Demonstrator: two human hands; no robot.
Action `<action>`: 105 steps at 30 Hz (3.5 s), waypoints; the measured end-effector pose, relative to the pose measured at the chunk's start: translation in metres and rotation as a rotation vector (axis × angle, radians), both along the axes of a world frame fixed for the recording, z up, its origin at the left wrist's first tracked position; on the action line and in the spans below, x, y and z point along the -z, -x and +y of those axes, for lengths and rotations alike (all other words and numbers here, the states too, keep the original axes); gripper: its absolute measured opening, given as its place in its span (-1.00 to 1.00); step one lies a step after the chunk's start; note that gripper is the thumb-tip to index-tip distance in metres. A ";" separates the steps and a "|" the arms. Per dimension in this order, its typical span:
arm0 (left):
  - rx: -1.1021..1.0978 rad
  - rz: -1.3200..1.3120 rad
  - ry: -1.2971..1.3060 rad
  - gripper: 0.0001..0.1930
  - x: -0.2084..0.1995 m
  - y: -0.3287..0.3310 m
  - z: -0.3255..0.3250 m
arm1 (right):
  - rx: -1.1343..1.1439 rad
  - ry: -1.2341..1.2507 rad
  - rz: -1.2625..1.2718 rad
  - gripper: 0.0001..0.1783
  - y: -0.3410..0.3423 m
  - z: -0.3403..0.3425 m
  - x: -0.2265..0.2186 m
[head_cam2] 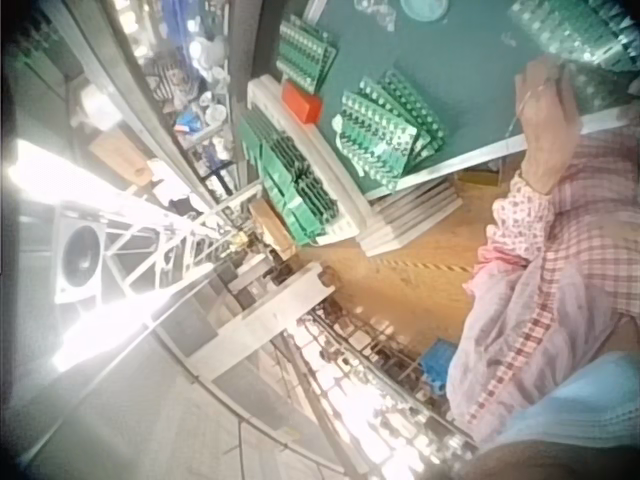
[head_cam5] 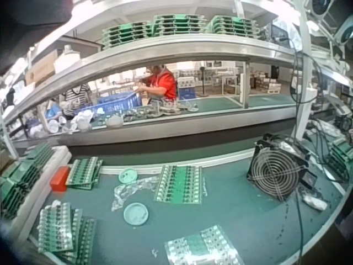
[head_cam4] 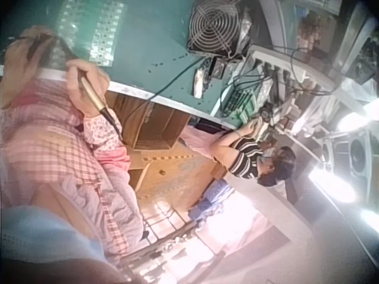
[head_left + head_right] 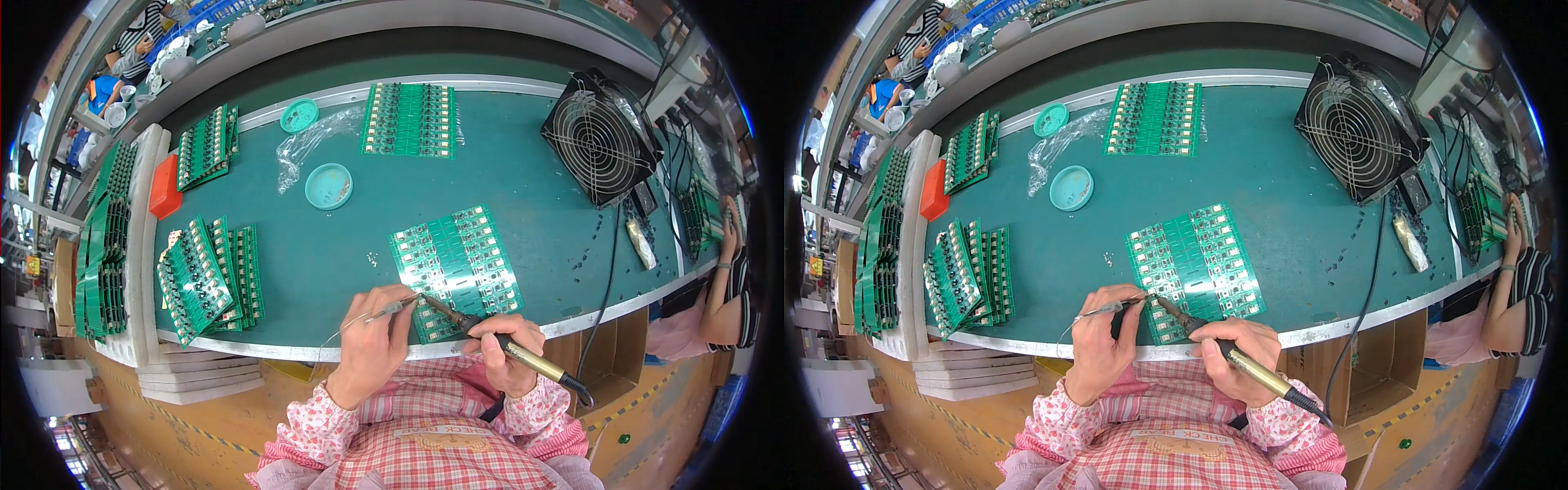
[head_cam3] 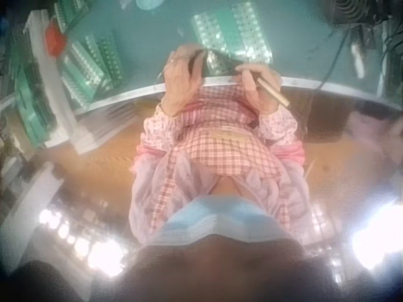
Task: The person solders components onto circuit boards using a soldering iron.
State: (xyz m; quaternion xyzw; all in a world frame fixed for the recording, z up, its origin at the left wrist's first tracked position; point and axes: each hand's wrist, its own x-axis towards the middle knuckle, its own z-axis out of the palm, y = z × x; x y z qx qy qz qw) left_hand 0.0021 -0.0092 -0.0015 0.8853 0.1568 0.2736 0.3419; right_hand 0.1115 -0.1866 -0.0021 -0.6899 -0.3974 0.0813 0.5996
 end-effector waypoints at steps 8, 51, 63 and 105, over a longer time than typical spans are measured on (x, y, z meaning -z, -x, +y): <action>0.001 -0.004 -0.003 -0.80 0.000 0.000 0.001 | -0.143 -0.025 -0.176 -0.91 -0.009 0.001 0.000; -0.095 -0.077 0.095 -0.84 -0.009 0.008 0.007 | 0.238 0.411 -0.540 -0.39 -0.004 0.026 -0.006; 0.326 0.085 -0.162 -0.60 -0.023 0.027 0.008 | -0.064 0.298 -0.560 -0.64 0.000 0.031 -0.032; -0.208 0.031 0.086 -0.91 0.003 -0.001 0.056 | 0.227 0.450 -0.446 -0.44 -0.020 0.013 0.000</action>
